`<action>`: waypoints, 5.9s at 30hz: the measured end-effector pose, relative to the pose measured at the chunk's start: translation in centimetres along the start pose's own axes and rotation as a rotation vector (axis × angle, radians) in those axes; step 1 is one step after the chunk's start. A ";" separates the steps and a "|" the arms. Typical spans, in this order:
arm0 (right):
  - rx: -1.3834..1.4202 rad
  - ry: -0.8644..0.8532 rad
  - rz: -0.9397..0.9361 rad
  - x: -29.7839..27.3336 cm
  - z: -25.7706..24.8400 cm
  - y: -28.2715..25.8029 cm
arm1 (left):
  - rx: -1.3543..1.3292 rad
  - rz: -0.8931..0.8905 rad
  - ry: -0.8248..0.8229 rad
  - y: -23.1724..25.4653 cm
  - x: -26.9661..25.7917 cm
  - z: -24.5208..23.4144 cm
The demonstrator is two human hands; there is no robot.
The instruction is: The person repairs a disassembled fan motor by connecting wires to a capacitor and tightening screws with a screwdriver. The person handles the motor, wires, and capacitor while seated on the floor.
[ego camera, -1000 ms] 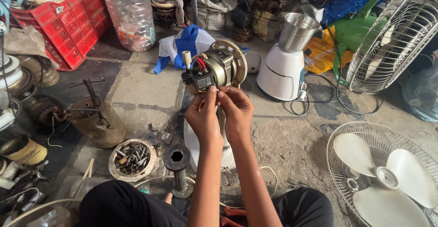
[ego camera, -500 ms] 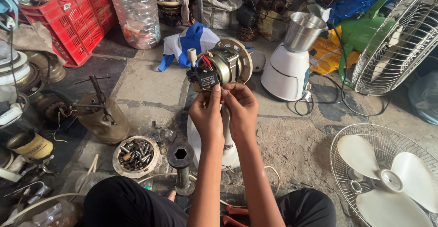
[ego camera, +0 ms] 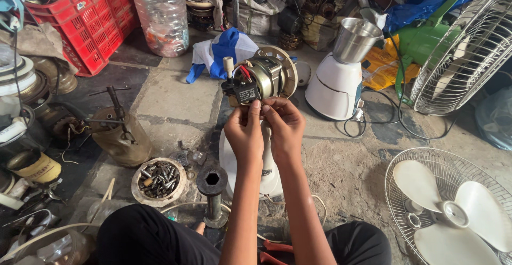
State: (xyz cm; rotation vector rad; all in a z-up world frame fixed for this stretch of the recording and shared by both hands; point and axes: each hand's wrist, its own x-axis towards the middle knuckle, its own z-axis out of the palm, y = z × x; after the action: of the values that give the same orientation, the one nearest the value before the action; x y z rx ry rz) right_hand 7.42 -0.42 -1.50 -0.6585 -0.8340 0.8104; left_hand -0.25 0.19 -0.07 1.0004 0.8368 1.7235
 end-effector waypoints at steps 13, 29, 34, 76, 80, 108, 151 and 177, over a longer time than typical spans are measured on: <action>-0.062 0.196 0.102 -0.3 0.7 0.6 | 0.078 0.075 0.081 -0.1 -0.3 1.0; 0.199 0.023 0.218 0.1 -0.2 0.1 | -0.143 -0.088 0.027 -0.9 0.2 0.7; 0.150 0.045 0.309 -0.1 0.0 -0.9 | -0.083 -0.121 -0.012 -0.5 0.4 0.0; -0.194 0.230 -0.183 -1.7 3.1 0.9 | -0.086 -0.227 -0.147 2.0 0.9 -2.4; -0.017 0.185 -0.107 -1.2 2.0 1.3 | -0.137 -0.145 -0.102 1.6 0.5 -1.5; -0.189 0.144 0.050 -2.1 2.7 1.4 | 0.596 0.534 -0.067 1.9 -0.9 -3.2; -0.260 0.458 -0.109 -1.5 7.9 2.6 | 0.469 0.714 -0.299 8.1 8.2 -7.1; -0.174 0.510 -0.116 -1.1 6.2 2.5 | 0.906 0.543 -0.616 8.0 1.8 -6.5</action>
State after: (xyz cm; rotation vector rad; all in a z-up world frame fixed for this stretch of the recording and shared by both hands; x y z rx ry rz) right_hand 0.84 1.12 -0.61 -0.9140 -0.4721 0.4356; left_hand -9.60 -1.31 4.49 2.3957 0.9837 1.2561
